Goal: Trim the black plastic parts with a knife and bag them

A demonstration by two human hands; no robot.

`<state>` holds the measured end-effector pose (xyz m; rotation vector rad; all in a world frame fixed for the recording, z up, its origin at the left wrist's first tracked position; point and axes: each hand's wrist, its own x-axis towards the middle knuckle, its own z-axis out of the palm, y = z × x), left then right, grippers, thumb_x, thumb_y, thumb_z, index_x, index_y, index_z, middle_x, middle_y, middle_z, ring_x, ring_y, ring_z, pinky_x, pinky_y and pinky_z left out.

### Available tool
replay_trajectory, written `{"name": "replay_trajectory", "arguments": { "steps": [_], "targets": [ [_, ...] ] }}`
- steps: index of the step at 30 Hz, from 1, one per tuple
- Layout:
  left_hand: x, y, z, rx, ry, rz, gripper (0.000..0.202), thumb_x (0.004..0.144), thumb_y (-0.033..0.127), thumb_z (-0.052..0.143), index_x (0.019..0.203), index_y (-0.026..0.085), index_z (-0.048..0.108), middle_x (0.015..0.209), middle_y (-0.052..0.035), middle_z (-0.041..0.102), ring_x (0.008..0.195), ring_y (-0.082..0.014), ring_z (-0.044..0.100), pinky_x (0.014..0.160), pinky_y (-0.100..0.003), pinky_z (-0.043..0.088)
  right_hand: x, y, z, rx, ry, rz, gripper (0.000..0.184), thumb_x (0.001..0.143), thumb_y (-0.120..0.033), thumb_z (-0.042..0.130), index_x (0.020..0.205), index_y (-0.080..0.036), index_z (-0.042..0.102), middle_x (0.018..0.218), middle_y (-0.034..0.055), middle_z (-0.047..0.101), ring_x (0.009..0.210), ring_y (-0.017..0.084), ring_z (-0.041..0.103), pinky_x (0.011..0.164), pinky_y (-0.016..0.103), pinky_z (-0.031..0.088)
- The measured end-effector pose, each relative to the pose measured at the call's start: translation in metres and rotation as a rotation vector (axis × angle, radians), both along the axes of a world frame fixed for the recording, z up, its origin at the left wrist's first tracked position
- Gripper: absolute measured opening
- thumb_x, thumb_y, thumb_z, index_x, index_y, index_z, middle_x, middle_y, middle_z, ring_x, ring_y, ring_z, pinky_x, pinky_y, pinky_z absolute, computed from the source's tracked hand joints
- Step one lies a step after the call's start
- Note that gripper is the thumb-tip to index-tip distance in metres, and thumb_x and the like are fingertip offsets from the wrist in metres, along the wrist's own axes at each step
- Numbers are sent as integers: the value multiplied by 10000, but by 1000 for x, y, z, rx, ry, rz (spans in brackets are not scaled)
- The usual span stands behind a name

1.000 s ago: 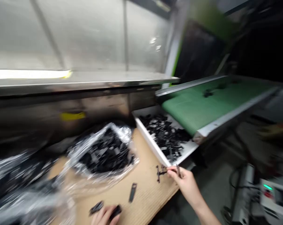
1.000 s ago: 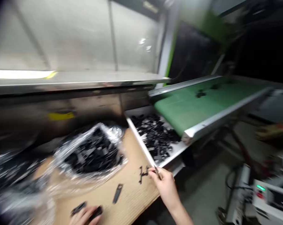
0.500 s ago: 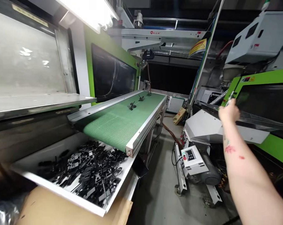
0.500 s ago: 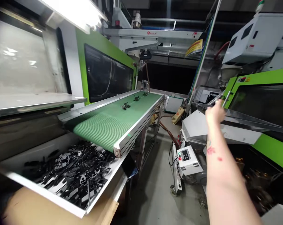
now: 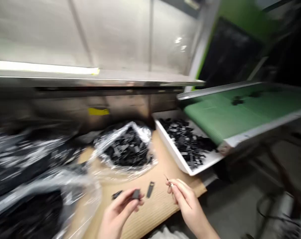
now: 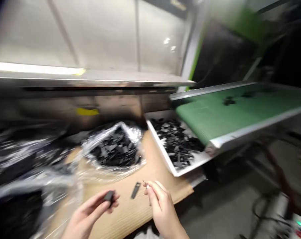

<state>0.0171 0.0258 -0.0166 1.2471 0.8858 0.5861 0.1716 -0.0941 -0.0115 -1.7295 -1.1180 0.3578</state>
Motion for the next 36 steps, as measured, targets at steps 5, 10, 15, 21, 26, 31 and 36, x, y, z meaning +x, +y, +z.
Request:
{"name": "replay_trajectory", "arguments": {
  "steps": [5, 10, 15, 21, 26, 31, 36],
  "targets": [
    [-15, -6, 26, 217, 10, -6, 153, 692, 259, 627, 791, 150, 669, 826, -64, 656, 835, -218, 582, 772, -287, 443, -34, 15, 10, 77, -65, 264, 207, 846, -220, 422, 933, -198, 608, 699, 36, 576, 634, 143, 545, 570, 230, 409],
    [-26, -19, 29, 281, -13, -14, 122, 750, 243, 584, 819, 160, 643, 809, -38, 603, 800, -177, 560, 736, -240, 428, -43, 20, 11, 67, -247, 332, 233, 855, -226, 403, 938, -183, 616, 678, 49, 573, 589, 151, 530, 537, 242, 402],
    [-25, -21, 27, 320, 8, 6, 108, 748, 219, 596, 834, 179, 647, 834, -20, 615, 828, -164, 550, 758, -215, 405, -40, 24, 9, 61, -310, 327, 234, 857, -220, 397, 850, -176, 626, 627, 38, 560, 560, 145, 524, 530, 238, 398],
    [-21, -21, 38, 285, -18, -75, 94, 741, 215, 597, 773, 152, 658, 763, -24, 630, 749, -165, 558, 707, -226, 422, -4, 29, -3, 18, -311, 66, 214, 836, -292, 450, 843, -177, 630, 685, 52, 600, 616, 162, 553, 569, 249, 400],
    [-17, -21, 36, 289, 33, -12, 141, 739, 207, 600, 856, 175, 671, 877, -40, 666, 845, -190, 582, 779, -250, 434, -4, 20, 10, -19, 140, 189, 248, 866, -332, 372, 863, -188, 574, 636, 25, 575, 513, 129, 504, 492, 222, 404],
    [-15, -21, 31, 413, 81, -10, 208, 768, 206, 566, 956, 193, 654, 995, -52, 657, 923, -201, 584, 840, -276, 433, -28, 28, 22, -117, 171, 316, 281, 867, -333, 366, 710, -189, 550, 548, -13, 497, 461, 103, 442, 444, 198, 345],
    [-16, -21, 32, 534, 89, -9, 198, 776, 204, 559, 949, 194, 655, 975, -60, 662, 883, -200, 597, 795, -274, 453, -27, 38, 19, -83, 37, 366, 290, 862, -310, 378, 668, -190, 557, 532, -14, 484, 493, 116, 459, 487, 202, 354]
  ]
}}
